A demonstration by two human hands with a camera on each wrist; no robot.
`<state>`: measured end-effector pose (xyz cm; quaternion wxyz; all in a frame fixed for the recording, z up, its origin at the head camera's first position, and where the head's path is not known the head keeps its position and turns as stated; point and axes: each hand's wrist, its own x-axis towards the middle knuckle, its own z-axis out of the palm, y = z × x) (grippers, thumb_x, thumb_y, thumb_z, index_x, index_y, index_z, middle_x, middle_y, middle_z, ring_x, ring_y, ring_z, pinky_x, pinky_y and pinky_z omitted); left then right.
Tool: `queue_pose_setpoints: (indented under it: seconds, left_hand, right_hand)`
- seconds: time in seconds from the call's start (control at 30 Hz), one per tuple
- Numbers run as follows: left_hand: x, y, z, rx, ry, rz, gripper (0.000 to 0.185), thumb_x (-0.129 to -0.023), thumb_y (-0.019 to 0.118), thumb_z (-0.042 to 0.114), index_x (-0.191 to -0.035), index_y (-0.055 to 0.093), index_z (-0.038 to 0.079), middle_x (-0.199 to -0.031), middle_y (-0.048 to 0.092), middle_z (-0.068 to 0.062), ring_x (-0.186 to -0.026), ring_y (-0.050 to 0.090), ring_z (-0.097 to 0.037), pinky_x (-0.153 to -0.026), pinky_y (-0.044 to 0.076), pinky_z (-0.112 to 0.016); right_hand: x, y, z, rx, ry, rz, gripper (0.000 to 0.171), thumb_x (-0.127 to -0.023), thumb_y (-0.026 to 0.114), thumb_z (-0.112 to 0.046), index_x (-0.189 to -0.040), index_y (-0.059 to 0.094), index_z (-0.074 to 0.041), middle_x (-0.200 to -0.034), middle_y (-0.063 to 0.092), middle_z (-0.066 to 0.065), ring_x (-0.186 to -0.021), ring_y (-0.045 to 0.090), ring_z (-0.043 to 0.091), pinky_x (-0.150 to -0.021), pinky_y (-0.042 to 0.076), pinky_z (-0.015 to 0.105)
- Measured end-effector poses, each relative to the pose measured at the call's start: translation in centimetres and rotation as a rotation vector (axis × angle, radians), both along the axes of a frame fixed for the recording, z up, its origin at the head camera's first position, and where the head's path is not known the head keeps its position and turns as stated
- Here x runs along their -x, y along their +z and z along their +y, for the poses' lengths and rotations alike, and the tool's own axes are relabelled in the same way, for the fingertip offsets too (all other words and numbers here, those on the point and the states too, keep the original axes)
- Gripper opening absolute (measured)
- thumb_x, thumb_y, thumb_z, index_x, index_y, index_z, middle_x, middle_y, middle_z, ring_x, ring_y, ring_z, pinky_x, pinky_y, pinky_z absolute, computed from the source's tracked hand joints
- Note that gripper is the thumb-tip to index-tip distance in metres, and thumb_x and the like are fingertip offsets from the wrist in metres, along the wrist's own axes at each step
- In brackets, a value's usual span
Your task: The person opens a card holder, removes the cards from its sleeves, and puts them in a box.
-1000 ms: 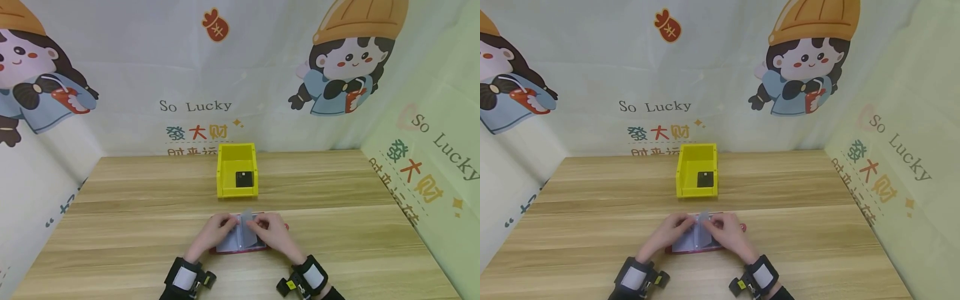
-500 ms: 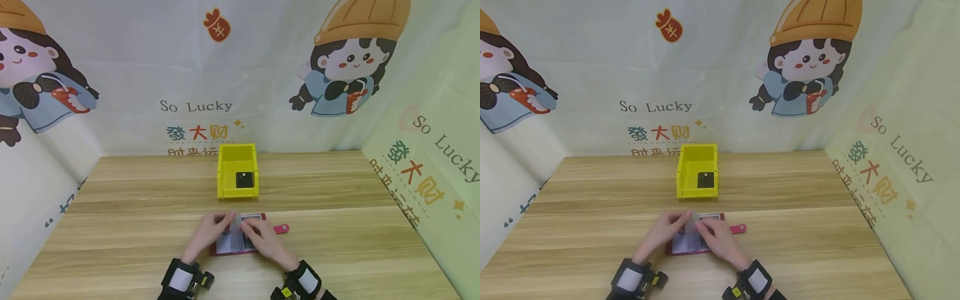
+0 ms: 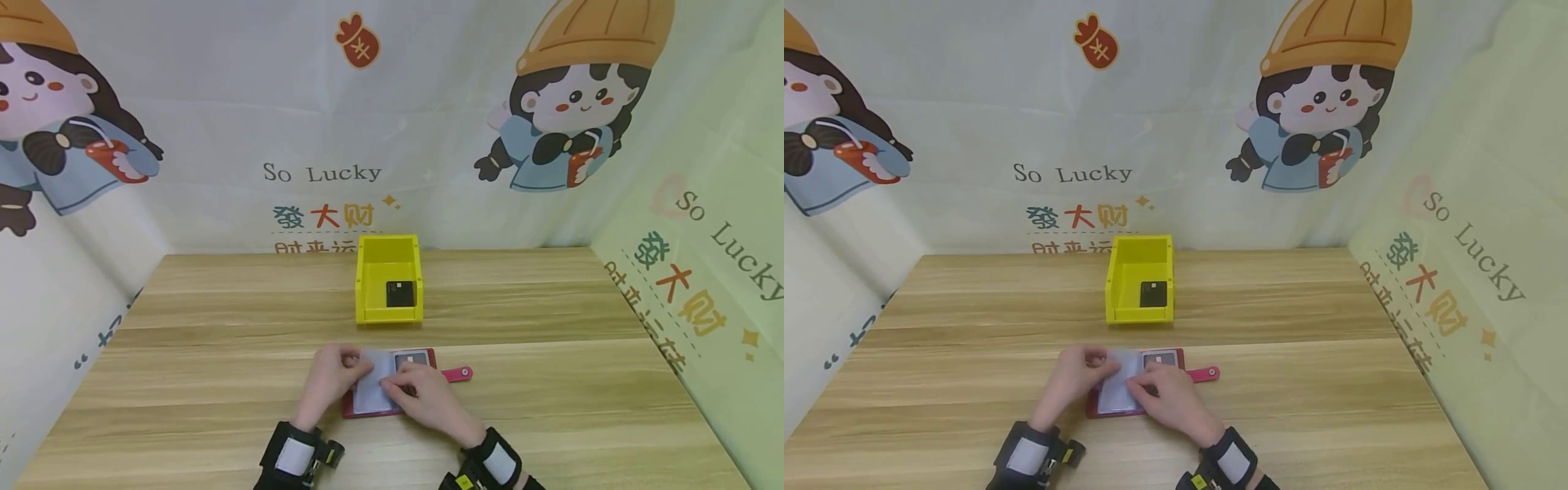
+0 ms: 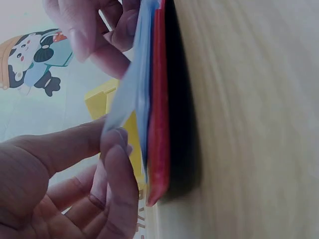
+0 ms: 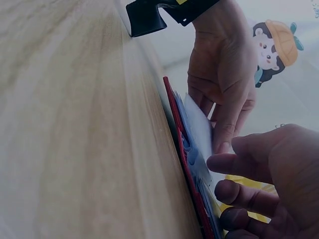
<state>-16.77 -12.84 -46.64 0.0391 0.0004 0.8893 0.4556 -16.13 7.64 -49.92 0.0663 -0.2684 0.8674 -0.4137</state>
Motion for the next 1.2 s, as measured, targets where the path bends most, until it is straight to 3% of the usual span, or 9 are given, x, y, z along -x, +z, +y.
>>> queue_pose_setpoints:
  seconds: [0.2, 0.33, 0.5, 0.63, 0.8, 1.0, 1.1, 1.2]
  left_hand:
    - [0.2, -0.2, -0.4, 0.025, 0.008, -0.038, 0.047, -0.084, 0.086, 0.006, -0.125, 0.067, -0.008, -0.069, 0.061, -0.005, -0.06, 0.054, -0.013, -0.056, 0.043, -0.026]
    - [0.2, -0.4, -0.7, 0.046, 0.009, -0.066, 0.058, -0.084, 0.086, 0.008, -0.133, 0.06, -0.008, -0.071, 0.059, -0.005, -0.062, 0.051, -0.015, -0.058, 0.041, -0.027]
    - [0.2, -0.3, -0.6, 0.065, 0.015, -0.103, 0.062, -0.085, 0.087, 0.01, -0.137, 0.057, -0.006, -0.076, 0.061, -0.008, -0.065, 0.053, -0.017, -0.06, 0.042, -0.028]
    - [0.2, -0.2, -0.5, 0.074, 0.026, -0.122, 0.062, -0.086, 0.086, 0.012, -0.137, 0.056, -0.005, -0.078, 0.061, -0.008, -0.066, 0.053, -0.018, -0.061, 0.042, -0.028]
    - [-0.1, -0.2, 0.1, 0.079, 0.027, -0.064, 0.051, -0.084, 0.086, 0.006, -0.129, 0.063, -0.003, -0.076, 0.057, -0.005, -0.065, 0.05, -0.016, -0.057, 0.038, -0.027]
    - [-0.4, 0.0, 2.0, 0.023, -0.117, 0.075, 0.026, -0.088, 0.081, 0.004, -0.111, 0.072, -0.003, -0.084, 0.067, -0.006, -0.074, 0.058, -0.014, -0.065, 0.048, -0.024]
    - [-0.4, 0.1, 2.9, 0.008, -0.179, 0.057, 0.022, -0.092, 0.079, 0.009, -0.109, 0.073, -0.004, -0.089, 0.072, -0.008, -0.078, 0.063, -0.013, -0.069, 0.053, -0.026]
    - [-0.4, 0.2, 3.6, 0.007, -0.188, 0.033, 0.025, -0.093, 0.078, 0.009, -0.111, 0.072, -0.007, -0.092, 0.072, -0.01, -0.08, 0.064, -0.014, -0.072, 0.055, -0.028]
  right_hand:
    - [-0.2, 0.3, 0.0, -0.061, 0.026, 0.018, 0.022, -0.103, 0.068, -0.023, -0.115, 0.082, -0.011, -0.082, 0.06, -0.007, -0.072, 0.046, 0.001, -0.064, 0.032, 0.017]
    - [-0.1, 0.4, 0.3, -0.039, 0.059, 0.007, 0.023, -0.102, 0.068, -0.02, -0.119, 0.08, -0.008, -0.082, 0.059, -0.006, -0.073, 0.045, 0.0, -0.064, 0.033, 0.017]
    - [0.9, 0.6, 1.6, 0.024, 0.059, 0.016, 0.025, -0.101, 0.069, -0.013, -0.122, 0.077, -0.002, -0.077, 0.055, -0.005, -0.071, 0.043, 0.0, -0.063, 0.034, 0.018]
    - [1.9, 1.0, 3.3, -0.006, 0.007, -0.016, 0.037, -0.097, 0.075, -0.014, -0.132, 0.071, -0.001, -0.074, 0.05, -0.007, -0.066, 0.043, 0.0, -0.06, 0.033, 0.018]
    - [2.6, 1.5, 5.1, -0.046, 0.01, -0.108, 0.06, -0.091, 0.083, -0.015, -0.143, 0.06, 0.004, -0.072, 0.05, -0.007, -0.063, 0.043, 0.001, -0.057, 0.034, 0.018]
    - [2.9, 1.7, 5.7, -0.082, 0.035, -0.109, 0.059, -0.085, 0.088, -0.015, -0.136, 0.062, 0.001, -0.073, 0.051, -0.005, -0.064, 0.044, 0.002, -0.058, 0.035, 0.018]
    - [2.9, 1.7, 5.6, -0.105, 0.022, -0.109, 0.056, -0.085, 0.089, -0.015, -0.132, 0.063, 0.0, -0.073, 0.05, -0.005, -0.064, 0.044, 0.003, -0.059, 0.034, 0.019]
    - [2.9, 1.7, 5.5, -0.12, 0.005, -0.125, 0.059, -0.085, 0.089, -0.015, -0.135, 0.063, 0.001, -0.073, 0.049, -0.005, -0.065, 0.043, 0.004, -0.059, 0.033, 0.019]
